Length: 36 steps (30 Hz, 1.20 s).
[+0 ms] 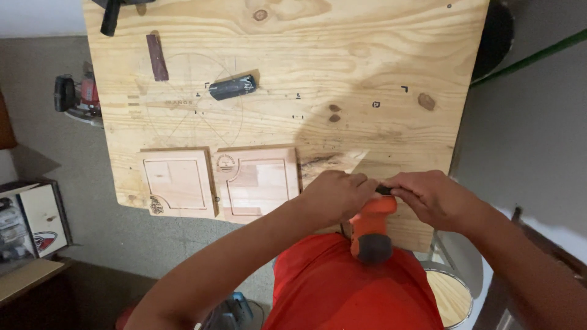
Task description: The person uses an electric sander to smooth the surface of a small wooden panel on a workbench. They pause to remove and reattach the sanding pad, then resume sanding the same panel.
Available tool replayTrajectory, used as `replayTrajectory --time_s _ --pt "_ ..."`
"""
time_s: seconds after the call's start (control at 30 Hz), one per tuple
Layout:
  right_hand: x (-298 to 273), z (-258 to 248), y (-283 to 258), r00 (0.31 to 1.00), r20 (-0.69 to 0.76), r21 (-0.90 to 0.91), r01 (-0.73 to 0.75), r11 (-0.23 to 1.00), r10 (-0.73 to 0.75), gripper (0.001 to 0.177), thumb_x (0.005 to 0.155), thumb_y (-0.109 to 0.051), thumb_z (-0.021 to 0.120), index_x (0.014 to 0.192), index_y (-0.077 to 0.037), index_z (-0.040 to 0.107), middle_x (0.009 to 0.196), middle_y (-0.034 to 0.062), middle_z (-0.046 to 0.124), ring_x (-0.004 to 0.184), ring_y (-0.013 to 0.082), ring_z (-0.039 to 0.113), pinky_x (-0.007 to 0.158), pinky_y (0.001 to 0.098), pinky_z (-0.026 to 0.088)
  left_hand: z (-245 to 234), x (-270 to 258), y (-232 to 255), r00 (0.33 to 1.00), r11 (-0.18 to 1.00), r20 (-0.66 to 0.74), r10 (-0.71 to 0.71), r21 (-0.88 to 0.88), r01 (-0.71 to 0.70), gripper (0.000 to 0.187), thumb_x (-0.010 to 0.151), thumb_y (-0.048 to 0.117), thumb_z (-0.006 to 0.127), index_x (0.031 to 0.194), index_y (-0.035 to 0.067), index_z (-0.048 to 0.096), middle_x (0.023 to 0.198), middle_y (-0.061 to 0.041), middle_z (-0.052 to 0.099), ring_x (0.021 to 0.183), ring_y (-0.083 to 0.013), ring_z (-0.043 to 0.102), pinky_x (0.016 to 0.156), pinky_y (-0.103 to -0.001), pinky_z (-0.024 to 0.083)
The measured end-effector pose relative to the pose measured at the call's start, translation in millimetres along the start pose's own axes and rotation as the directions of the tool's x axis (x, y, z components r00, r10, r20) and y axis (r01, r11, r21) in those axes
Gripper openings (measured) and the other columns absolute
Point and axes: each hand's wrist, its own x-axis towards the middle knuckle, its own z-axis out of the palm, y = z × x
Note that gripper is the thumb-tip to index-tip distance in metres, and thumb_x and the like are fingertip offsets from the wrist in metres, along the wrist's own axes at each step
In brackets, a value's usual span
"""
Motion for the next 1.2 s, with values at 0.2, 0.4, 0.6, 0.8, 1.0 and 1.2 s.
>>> replayTrajectory --time_s 0.2,0.4,0.6,0.8,1.0,1.2 --pt "8 -16 -10 0.989 0.050 0.205 -0.145 0.968 0.138 0.033 0.095 -0.025 0.063 0.124 -0.020 0.078 0.108 -0.0018 0.087 0.091 0.0107 0.081 0.076 0.0298 0.060 17 3 -3 0.981 0.997 0.192 -0.003 0.080 -0.013 0.019 0.078 0.002 0.068 0.095 0.009 0.061 0.073 -0.004 0.059 0.048 -0.0271 0.056 0.042 -0.042 0.040" --pt "11 -28 -16 0.965 0.122 0.281 -0.259 0.924 0.233 0.037 0.092 -0.031 0.065 0.124 -0.019 0.080 0.110 0.0009 0.087 0.086 0.0118 0.081 0.072 0.0297 0.059 13 2 10 0.996 0.978 0.004 0.084 0.193 -0.083 0.027 0.071 0.007 0.078 0.095 0.001 0.067 0.070 -0.007 0.060 0.058 -0.0274 0.063 0.062 -0.039 0.053" --pt "11 -20 -16 0.991 -0.127 0.360 0.017 0.933 0.031 0.019 0.093 -0.004 0.070 0.107 -0.009 0.082 0.095 0.0123 0.083 0.084 0.0233 0.079 0.074 0.0439 0.063 13 1 7 0.978 0.974 -0.153 0.145 0.198 -0.113 0.016 0.091 0.007 0.061 0.101 -0.001 0.069 0.083 -0.013 0.060 0.064 -0.0335 0.072 0.076 -0.044 0.056" --pt "15 -25 -14 0.999 -0.034 0.486 -0.015 0.874 0.036 0.024 0.086 -0.002 0.075 0.109 -0.005 0.082 0.105 0.0163 0.084 0.089 0.0265 0.081 0.073 0.0473 0.065 -52 6 2 0.901 0.649 0.295 -0.318 -0.625 0.434 0.050 0.108 0.048 0.045 0.126 0.007 0.068 0.105 -0.015 0.075 0.094 -0.0377 0.074 0.084 -0.046 0.058" --pt "20 -26 -12 0.998 -0.018 0.550 -0.036 0.835 0.056 0.026 0.085 0.001 0.076 0.110 -0.001 0.081 0.108 0.0190 0.083 0.097 0.0287 0.080 0.078 0.0508 0.065 -15 -10 -19 0.975 0.988 0.211 -0.068 -0.122 0.096 0.025 0.104 0.025 0.042 0.117 0.009 0.056 0.084 -0.006 0.063 0.076 -0.0349 0.072 0.070 -0.048 0.059" --pt "22 -31 -17 0.999 0.023 0.591 -0.038 0.806 0.030 0.024 0.084 -0.002 0.077 0.107 0.001 0.081 0.104 0.0187 0.083 0.090 0.0254 0.080 0.074 0.0447 0.067 1 -23 -27 0.999 0.971 0.023 -0.043 -0.236 0.047 0.039 0.109 0.034 0.035 0.131 0.010 0.057 0.097 -0.008 0.061 0.086 -0.0348 0.070 0.079 -0.048 0.059"
